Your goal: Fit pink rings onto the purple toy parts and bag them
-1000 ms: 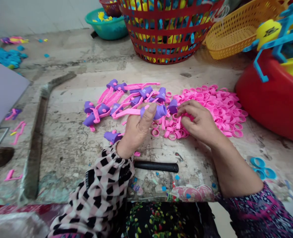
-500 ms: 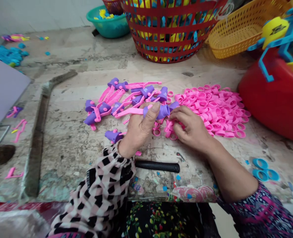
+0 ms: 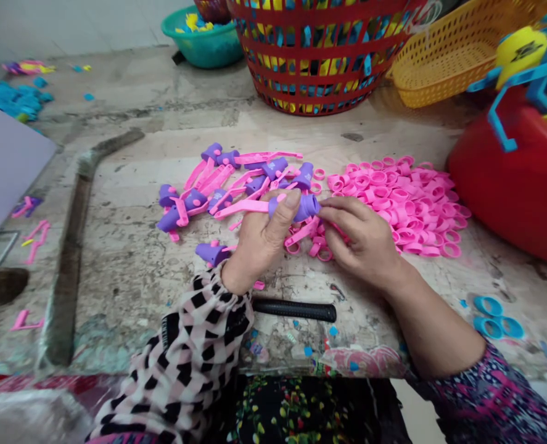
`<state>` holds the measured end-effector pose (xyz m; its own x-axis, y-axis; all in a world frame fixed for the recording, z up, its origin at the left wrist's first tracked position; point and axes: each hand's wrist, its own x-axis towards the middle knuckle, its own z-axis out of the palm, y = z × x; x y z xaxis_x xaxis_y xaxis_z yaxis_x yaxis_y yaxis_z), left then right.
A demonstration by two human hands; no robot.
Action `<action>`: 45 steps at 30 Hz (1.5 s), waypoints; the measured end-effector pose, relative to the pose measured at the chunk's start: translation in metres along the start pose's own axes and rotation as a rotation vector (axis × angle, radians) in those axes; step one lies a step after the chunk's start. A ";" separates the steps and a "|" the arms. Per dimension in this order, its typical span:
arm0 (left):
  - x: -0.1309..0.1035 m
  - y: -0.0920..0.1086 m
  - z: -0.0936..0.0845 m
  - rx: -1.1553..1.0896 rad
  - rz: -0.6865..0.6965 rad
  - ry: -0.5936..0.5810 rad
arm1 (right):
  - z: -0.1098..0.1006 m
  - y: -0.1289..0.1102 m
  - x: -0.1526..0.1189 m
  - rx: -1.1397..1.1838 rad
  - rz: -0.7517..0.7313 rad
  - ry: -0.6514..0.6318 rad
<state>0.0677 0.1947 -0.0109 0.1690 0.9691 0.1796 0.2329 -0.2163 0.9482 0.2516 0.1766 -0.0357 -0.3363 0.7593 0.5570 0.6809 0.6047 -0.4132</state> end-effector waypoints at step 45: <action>0.000 0.000 0.001 0.061 -0.026 -0.035 | -0.011 -0.001 0.008 -0.512 0.289 -0.535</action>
<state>0.0686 0.1945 -0.0106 0.1951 0.9700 0.1448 0.2958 -0.1989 0.9343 0.2549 0.1791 -0.0232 -0.2793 0.9602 0.0031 0.9596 0.2793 -0.0336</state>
